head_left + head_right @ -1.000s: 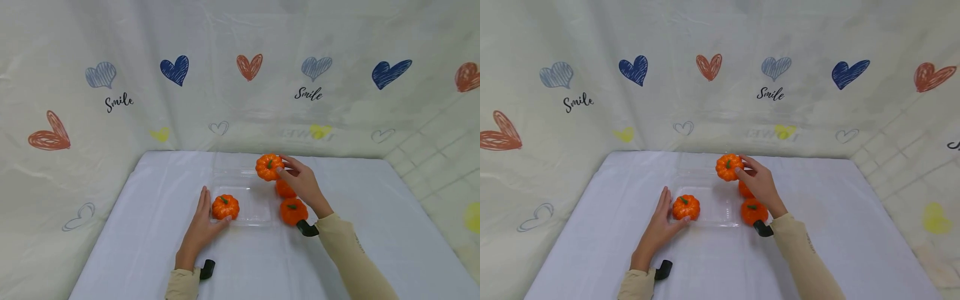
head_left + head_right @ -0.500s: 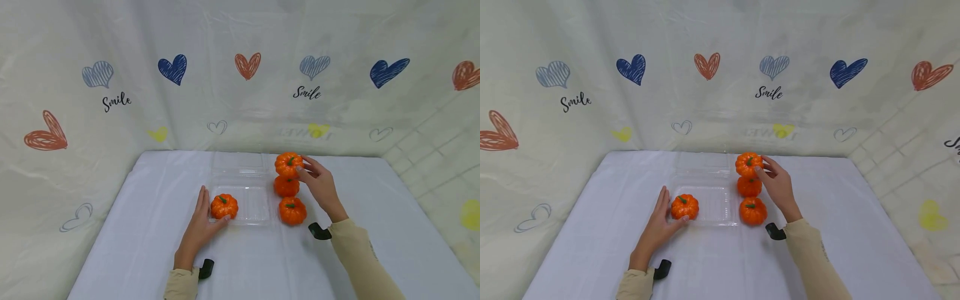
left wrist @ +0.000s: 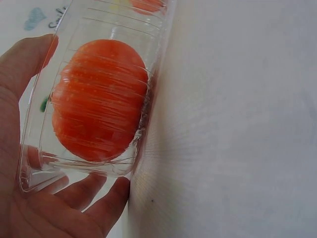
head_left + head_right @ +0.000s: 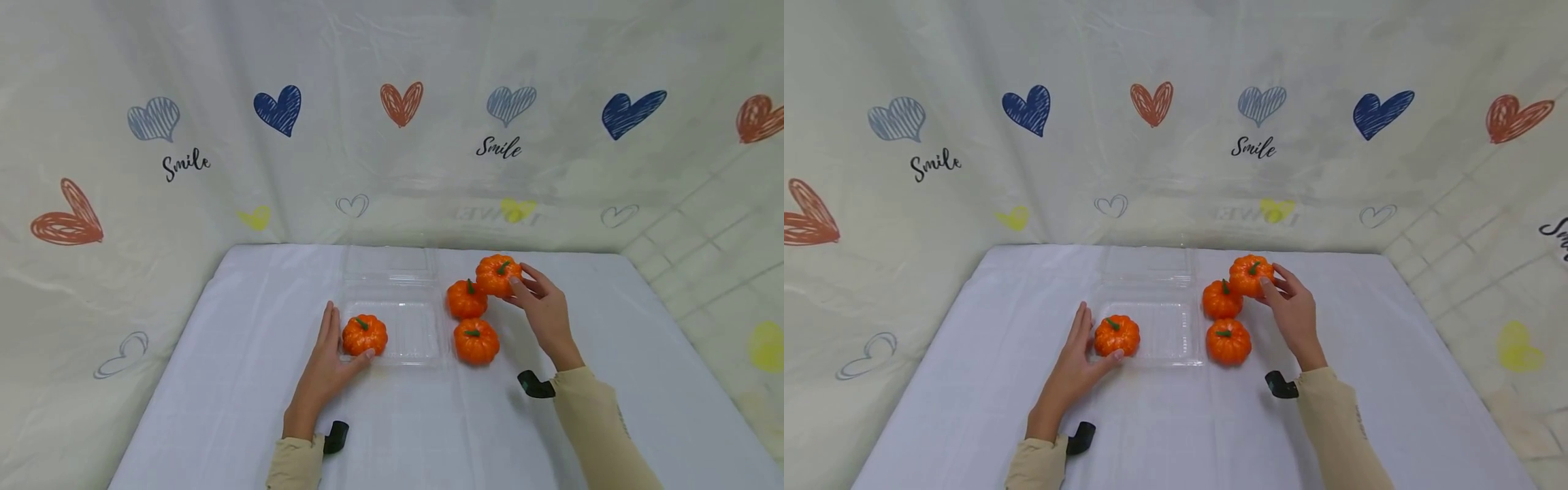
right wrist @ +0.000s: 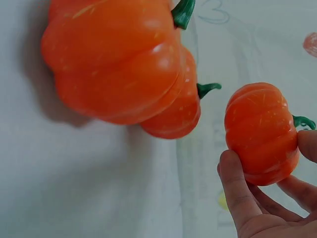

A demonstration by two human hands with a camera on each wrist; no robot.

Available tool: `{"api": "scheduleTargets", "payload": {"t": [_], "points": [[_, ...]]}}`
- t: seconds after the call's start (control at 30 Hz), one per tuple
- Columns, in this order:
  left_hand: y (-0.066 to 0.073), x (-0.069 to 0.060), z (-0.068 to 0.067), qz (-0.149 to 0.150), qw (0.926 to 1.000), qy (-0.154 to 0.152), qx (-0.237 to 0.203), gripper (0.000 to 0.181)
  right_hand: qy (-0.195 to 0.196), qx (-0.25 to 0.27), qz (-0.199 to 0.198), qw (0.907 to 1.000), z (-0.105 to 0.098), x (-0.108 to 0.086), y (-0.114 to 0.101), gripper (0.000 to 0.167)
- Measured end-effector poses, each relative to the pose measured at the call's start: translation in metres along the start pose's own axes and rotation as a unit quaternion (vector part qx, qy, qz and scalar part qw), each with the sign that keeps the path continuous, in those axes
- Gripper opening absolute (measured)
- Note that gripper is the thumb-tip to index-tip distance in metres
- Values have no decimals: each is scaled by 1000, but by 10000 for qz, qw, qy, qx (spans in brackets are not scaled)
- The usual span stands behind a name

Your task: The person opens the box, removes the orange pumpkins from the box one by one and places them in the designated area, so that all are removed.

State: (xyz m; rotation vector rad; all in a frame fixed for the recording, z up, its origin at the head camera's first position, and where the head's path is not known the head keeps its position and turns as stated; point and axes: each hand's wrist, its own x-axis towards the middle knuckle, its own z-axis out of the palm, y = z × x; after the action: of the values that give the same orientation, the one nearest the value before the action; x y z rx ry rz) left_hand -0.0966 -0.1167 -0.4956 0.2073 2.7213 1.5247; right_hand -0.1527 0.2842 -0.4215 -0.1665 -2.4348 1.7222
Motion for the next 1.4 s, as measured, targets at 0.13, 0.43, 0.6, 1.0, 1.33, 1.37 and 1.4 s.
{"api": "scheduleTargets", "payload": {"t": [0.13, 0.43, 0.6, 1.0, 1.33, 1.37, 1.4], "points": [[1, 0, -1, -3, 10000, 9, -10, 118, 73, -124, 104, 9998, -6, 0, 8, 71], [1, -1, -1, -71, 10000, 5, -3, 119, 136, -426, 709, 9965, -13, -3, 28, 74], [0, -1, -1, -51, 10000, 3, 0, 118, 184, -415, 1037, 9936, -14, -4, 36, 72], [0, -1, 1, 5, 10000, 40, 12, 118, -33, -659, 1567, 9854, -14, -5, 47, 71], [0, 0, 0, 38, 10000, 22, -43, 118, -100, -619, 1397, 9882, -13, -4, 53, 69], [0, 0, 0, 36, 10000, 20, -44, 119, -62, -598, 1415, 9881, -12, -4, 53, 69], [0, 0, 0, 33, 10000, 18, -41, 119, -33, -582, 1434, 9879, -12, -4, 54, 69]]}}
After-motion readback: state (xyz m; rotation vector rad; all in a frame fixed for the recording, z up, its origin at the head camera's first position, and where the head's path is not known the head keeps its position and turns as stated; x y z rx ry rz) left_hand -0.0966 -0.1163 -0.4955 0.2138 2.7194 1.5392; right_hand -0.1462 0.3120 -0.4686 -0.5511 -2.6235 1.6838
